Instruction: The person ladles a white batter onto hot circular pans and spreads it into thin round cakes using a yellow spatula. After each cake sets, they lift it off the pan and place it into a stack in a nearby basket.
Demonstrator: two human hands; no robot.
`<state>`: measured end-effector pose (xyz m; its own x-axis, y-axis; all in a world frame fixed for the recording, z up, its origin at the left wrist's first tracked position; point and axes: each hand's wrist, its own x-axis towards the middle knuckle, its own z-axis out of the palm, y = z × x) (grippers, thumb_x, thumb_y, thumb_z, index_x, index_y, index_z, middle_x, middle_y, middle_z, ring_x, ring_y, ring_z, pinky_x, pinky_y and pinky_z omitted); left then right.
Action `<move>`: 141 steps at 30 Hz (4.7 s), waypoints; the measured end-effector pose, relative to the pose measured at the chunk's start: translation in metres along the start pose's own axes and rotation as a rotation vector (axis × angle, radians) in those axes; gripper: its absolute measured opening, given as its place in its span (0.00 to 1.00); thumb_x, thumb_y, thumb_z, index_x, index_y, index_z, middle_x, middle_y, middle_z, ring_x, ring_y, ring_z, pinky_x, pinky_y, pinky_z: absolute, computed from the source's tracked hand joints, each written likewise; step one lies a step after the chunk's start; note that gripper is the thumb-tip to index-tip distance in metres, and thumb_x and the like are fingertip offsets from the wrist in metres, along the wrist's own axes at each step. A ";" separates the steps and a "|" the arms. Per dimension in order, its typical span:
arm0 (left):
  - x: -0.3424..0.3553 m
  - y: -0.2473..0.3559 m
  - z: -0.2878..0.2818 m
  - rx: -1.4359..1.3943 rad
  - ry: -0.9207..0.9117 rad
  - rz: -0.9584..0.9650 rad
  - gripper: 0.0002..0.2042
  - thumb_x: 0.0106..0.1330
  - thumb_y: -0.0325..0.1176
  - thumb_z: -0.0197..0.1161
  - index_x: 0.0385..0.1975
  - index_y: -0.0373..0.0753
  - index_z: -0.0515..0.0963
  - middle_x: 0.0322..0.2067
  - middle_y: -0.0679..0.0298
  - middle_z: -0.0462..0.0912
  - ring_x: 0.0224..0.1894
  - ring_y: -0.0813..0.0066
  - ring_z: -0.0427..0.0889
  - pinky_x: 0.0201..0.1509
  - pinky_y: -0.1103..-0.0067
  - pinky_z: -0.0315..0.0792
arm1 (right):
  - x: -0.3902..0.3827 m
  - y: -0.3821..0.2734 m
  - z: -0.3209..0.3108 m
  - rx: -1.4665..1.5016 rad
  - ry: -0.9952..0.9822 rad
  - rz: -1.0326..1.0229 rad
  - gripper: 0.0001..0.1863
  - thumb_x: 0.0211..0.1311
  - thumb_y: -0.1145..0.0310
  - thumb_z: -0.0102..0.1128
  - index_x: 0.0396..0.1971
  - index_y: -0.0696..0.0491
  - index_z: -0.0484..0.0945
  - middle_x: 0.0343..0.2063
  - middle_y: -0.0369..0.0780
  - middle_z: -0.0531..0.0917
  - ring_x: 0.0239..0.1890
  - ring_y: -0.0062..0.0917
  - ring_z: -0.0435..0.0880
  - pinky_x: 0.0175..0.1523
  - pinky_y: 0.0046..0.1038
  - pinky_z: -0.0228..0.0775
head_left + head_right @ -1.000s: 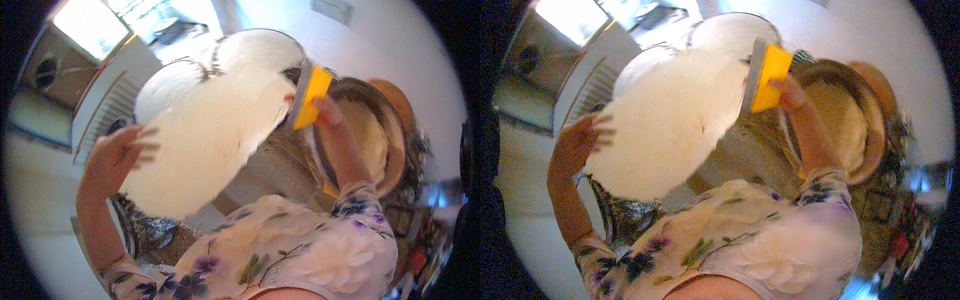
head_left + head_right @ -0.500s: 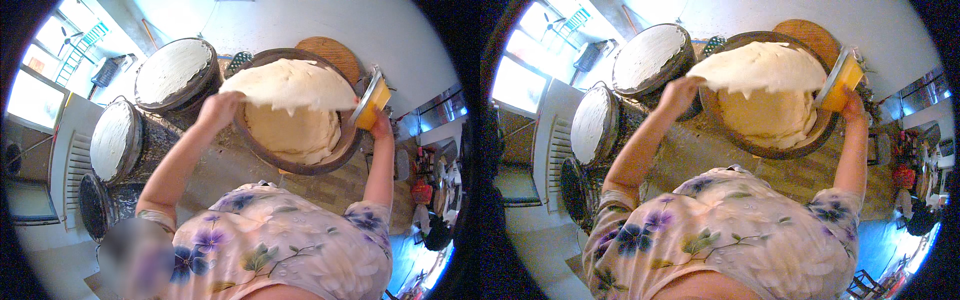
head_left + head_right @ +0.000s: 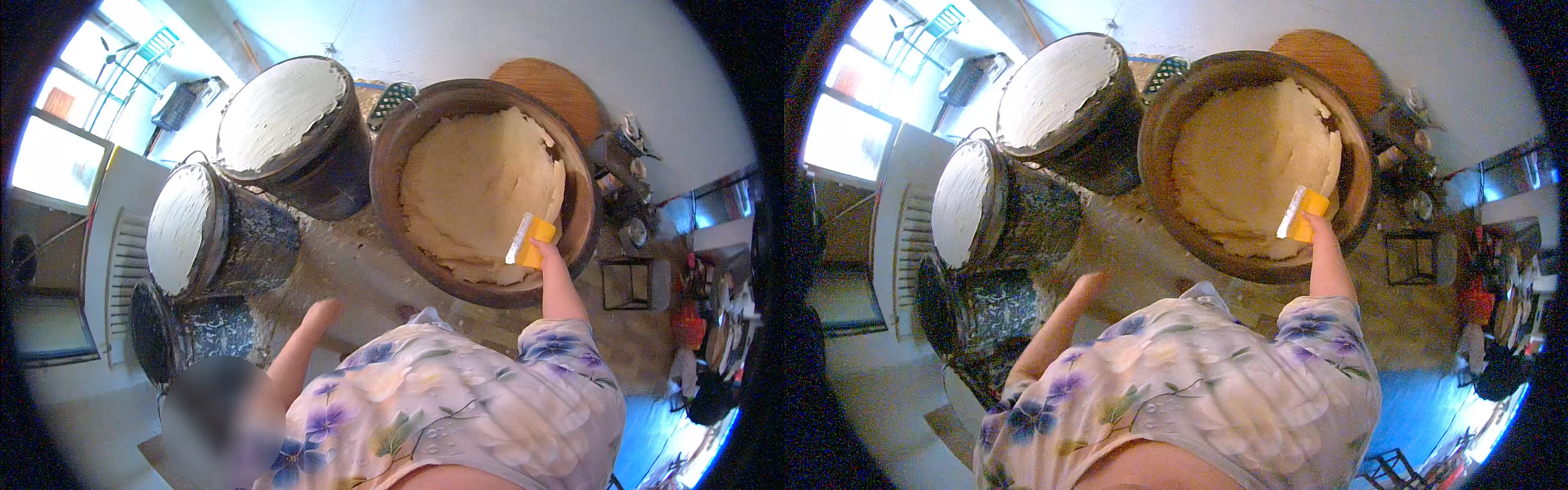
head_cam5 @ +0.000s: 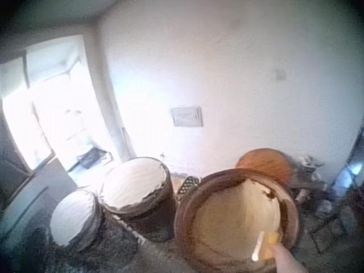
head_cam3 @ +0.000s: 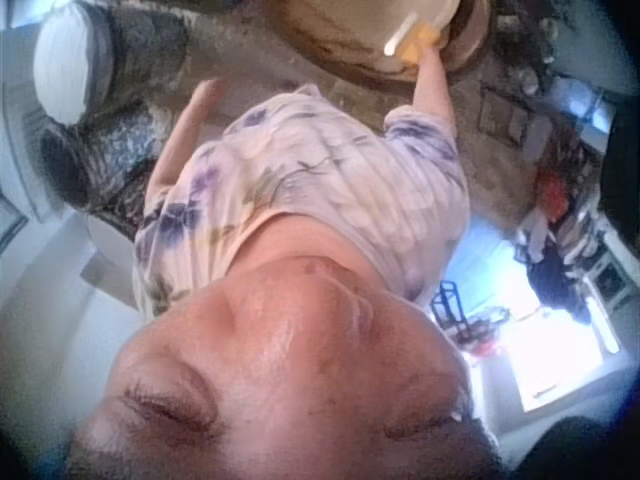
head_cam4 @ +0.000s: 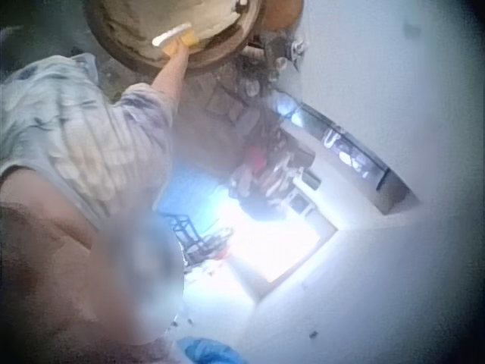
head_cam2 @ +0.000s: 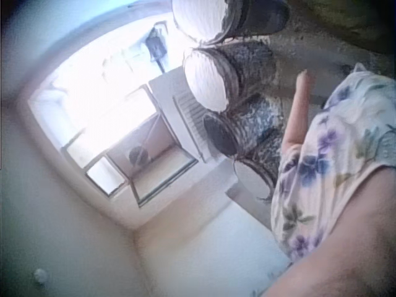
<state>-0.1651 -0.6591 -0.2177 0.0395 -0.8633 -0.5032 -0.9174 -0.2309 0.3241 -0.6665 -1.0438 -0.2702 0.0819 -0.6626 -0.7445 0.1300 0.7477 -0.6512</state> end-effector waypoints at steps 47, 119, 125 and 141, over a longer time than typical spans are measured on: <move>-0.573 0.143 0.301 -2.251 3.551 -0.413 0.19 0.52 0.43 0.57 0.41 0.38 0.70 0.41 0.58 0.75 0.45 0.64 0.73 0.44 0.71 0.70 | -0.647 0.786 0.522 -2.233 -1.511 1.232 0.23 0.56 0.55 0.50 0.36 0.65 0.71 0.34 0.47 0.77 0.36 0.35 0.77 0.44 0.34 0.69; -0.541 0.165 0.301 -1.910 2.676 -1.424 0.11 0.62 0.36 0.49 0.39 0.37 0.72 0.36 0.62 0.76 0.37 0.68 0.75 0.42 0.73 0.69 | -0.655 0.739 0.509 -2.607 -2.120 0.562 0.10 0.53 0.64 0.57 0.24 0.54 0.69 0.15 0.37 0.74 0.14 0.20 0.72 0.17 0.22 0.63; -0.575 0.181 0.294 -2.005 2.178 -1.785 0.13 0.59 0.34 0.50 0.41 0.37 0.71 0.39 0.60 0.77 0.41 0.64 0.75 0.46 0.72 0.68 | -0.634 0.743 0.509 -2.210 -2.448 0.178 0.11 0.51 0.66 0.59 0.19 0.57 0.70 0.11 0.36 0.72 0.09 0.19 0.70 0.14 0.24 0.61; -0.672 0.151 0.070 -1.904 2.367 -1.829 0.20 0.53 0.36 0.59 0.46 0.40 0.67 0.34 0.65 0.75 0.27 0.79 0.75 0.20 0.87 0.65 | -0.710 0.728 0.603 -1.644 -2.678 0.265 0.10 0.49 0.65 0.59 0.18 0.55 0.72 0.09 0.35 0.73 0.11 0.19 0.71 0.18 0.24 0.61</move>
<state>-0.3578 -0.0824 0.1131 0.1161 0.7842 -0.6095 0.2013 0.5823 0.7876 -0.0338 -0.0553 -0.1270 -0.0193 0.9679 -0.2506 -0.0048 -0.2507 -0.9681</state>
